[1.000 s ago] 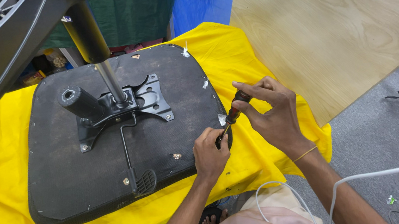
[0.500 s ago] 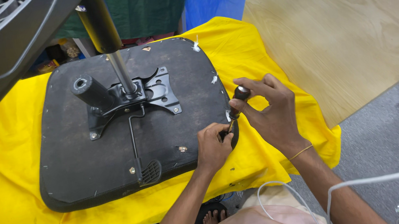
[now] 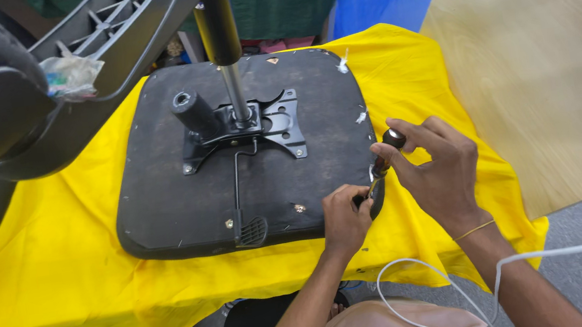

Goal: The person uses a screwdriver to remove screws from the underside of an office chair seat. They loosen and remove multiple screws one by one, placing them into a small container on the table.

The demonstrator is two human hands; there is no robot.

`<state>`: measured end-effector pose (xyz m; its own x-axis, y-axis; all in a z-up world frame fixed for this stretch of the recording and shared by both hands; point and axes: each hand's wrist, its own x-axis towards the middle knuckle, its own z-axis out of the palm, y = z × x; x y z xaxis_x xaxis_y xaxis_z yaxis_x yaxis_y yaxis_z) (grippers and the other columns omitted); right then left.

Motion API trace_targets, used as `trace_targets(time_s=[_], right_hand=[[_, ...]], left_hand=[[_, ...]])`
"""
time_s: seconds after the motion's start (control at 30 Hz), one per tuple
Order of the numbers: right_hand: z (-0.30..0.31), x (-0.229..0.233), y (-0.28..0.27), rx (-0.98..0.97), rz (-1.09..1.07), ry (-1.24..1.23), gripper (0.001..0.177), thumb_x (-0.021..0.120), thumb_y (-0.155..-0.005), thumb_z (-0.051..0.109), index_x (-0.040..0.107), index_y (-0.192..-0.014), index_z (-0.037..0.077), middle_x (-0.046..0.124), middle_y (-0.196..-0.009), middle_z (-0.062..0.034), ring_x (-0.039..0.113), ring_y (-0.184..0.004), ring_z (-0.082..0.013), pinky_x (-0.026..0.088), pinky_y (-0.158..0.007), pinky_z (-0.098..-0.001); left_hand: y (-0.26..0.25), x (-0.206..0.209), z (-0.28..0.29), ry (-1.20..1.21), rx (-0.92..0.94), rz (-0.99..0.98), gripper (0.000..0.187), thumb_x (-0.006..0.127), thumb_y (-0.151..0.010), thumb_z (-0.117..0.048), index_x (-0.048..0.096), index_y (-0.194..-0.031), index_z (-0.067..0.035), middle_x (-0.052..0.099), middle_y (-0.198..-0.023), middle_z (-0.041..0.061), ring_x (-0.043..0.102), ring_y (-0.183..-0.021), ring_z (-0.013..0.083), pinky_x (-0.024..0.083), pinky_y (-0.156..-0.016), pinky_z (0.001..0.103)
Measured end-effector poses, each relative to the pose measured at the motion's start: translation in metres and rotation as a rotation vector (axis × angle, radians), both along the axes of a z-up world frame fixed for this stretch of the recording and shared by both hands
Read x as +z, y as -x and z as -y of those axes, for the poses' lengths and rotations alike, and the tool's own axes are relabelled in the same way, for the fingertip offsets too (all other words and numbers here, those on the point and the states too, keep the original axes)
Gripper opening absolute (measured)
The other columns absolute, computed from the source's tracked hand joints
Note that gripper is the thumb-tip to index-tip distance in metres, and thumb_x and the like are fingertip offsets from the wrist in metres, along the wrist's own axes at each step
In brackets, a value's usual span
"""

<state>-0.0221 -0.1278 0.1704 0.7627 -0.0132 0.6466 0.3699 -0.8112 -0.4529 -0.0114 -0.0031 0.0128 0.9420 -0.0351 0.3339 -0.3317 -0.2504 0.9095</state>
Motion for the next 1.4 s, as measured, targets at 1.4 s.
trace_targets(time_s=[1.4], right_hand=[[-0.018,-0.044,-0.019,0.111,-0.242,-0.625,0.014,0.05,-0.111,0.015,0.053,-0.118,0.003,0.067,-0.091,-0.0063,0.061,-0.079,-0.0101,0.049,-0.07,-0.0237]], left_hand=[[0.003,0.012,-0.029,-0.112,-0.206,-0.062,0.035,0.073,-0.086,-0.008,0.07,-0.12,0.001,0.073,-0.112,0.02,0.07,-0.089,0.0366,0.055,-0.085,0.042]])
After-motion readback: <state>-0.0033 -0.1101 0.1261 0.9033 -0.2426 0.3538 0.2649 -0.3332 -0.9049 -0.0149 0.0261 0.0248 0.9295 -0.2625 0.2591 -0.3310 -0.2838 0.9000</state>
